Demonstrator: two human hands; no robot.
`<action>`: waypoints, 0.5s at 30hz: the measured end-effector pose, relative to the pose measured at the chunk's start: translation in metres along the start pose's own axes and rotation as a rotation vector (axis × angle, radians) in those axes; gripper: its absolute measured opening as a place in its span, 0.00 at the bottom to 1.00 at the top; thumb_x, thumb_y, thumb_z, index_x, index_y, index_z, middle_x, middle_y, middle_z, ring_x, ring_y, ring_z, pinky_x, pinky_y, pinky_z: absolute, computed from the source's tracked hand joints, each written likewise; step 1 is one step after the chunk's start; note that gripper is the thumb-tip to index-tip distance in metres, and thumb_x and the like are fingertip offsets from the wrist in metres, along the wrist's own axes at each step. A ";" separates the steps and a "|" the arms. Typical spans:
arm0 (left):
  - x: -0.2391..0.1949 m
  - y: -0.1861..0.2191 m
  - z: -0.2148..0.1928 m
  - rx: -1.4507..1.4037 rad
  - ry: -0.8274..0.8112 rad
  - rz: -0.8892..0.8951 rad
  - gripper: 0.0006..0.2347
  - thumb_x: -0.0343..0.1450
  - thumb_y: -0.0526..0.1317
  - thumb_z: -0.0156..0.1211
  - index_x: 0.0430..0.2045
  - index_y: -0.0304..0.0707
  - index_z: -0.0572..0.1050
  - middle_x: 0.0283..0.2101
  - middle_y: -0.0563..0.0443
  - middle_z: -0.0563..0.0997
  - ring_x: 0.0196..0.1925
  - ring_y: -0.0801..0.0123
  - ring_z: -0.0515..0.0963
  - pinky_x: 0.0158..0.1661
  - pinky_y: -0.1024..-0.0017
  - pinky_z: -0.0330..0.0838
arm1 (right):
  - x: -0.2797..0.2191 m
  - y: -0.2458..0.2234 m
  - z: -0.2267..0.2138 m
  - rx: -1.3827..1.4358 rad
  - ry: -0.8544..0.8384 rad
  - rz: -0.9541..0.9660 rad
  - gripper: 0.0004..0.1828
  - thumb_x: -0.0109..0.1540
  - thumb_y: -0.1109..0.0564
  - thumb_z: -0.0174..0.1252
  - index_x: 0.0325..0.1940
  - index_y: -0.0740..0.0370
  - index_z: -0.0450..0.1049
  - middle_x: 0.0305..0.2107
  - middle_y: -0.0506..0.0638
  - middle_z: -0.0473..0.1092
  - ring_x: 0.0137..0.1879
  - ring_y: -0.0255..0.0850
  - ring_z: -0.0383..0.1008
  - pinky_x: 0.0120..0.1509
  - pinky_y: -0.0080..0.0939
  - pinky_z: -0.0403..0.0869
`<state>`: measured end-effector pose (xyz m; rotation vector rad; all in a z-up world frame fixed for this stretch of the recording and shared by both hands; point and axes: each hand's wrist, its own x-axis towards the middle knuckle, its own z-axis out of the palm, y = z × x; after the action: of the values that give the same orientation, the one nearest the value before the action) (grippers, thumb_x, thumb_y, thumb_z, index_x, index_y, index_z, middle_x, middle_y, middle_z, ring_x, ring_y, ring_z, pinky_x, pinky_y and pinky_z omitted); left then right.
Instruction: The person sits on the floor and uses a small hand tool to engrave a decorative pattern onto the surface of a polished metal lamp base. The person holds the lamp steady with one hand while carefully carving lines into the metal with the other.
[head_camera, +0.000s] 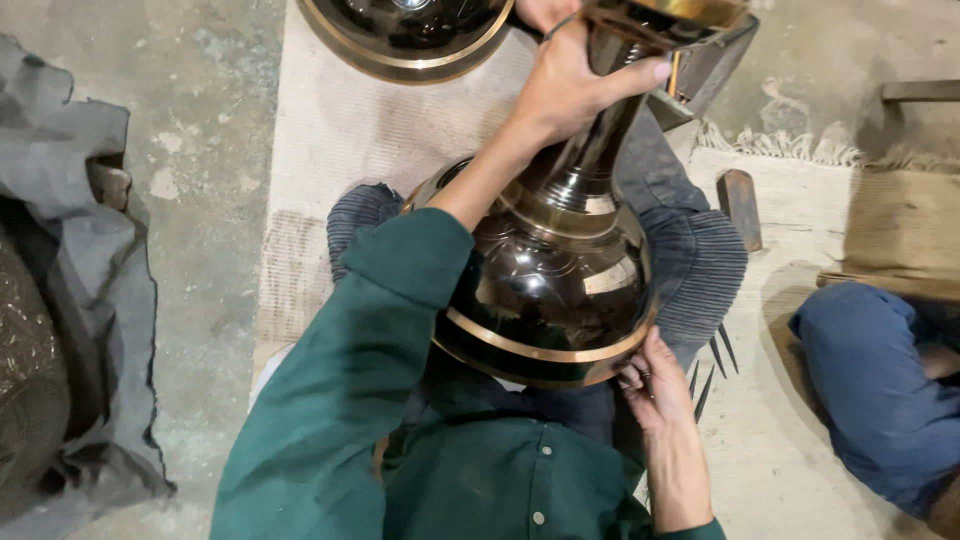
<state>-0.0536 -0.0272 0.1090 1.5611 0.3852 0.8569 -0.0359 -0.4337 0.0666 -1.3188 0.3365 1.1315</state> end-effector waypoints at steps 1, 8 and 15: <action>-0.002 0.001 -0.002 -0.034 -0.014 -0.024 0.23 0.64 0.52 0.73 0.44 0.32 0.81 0.43 0.47 0.87 0.46 0.64 0.86 0.51 0.66 0.80 | -0.001 0.003 0.002 0.015 -0.018 -0.002 0.14 0.70 0.44 0.51 0.39 0.53 0.71 0.15 0.36 0.54 0.20 0.28 0.51 0.25 0.28 0.55; -0.009 0.005 -0.009 -0.038 -0.040 -0.025 0.24 0.65 0.51 0.74 0.48 0.31 0.78 0.46 0.47 0.86 0.49 0.64 0.85 0.56 0.66 0.78 | -0.031 0.022 0.019 -0.088 -0.083 -0.103 0.12 0.68 0.49 0.53 0.36 0.58 0.74 0.17 0.37 0.58 0.20 0.27 0.49 0.22 0.27 0.52; -0.015 0.010 -0.001 0.061 0.007 0.042 0.26 0.64 0.53 0.77 0.47 0.31 0.79 0.45 0.47 0.87 0.49 0.64 0.86 0.55 0.66 0.80 | -0.041 0.034 0.021 -0.052 -0.165 -0.152 0.14 0.71 0.52 0.58 0.32 0.60 0.73 0.17 0.37 0.58 0.21 0.27 0.52 0.24 0.29 0.58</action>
<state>-0.0669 -0.0384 0.1143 1.6282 0.3881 0.8910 -0.0901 -0.4393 0.0840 -1.2646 0.0849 1.1175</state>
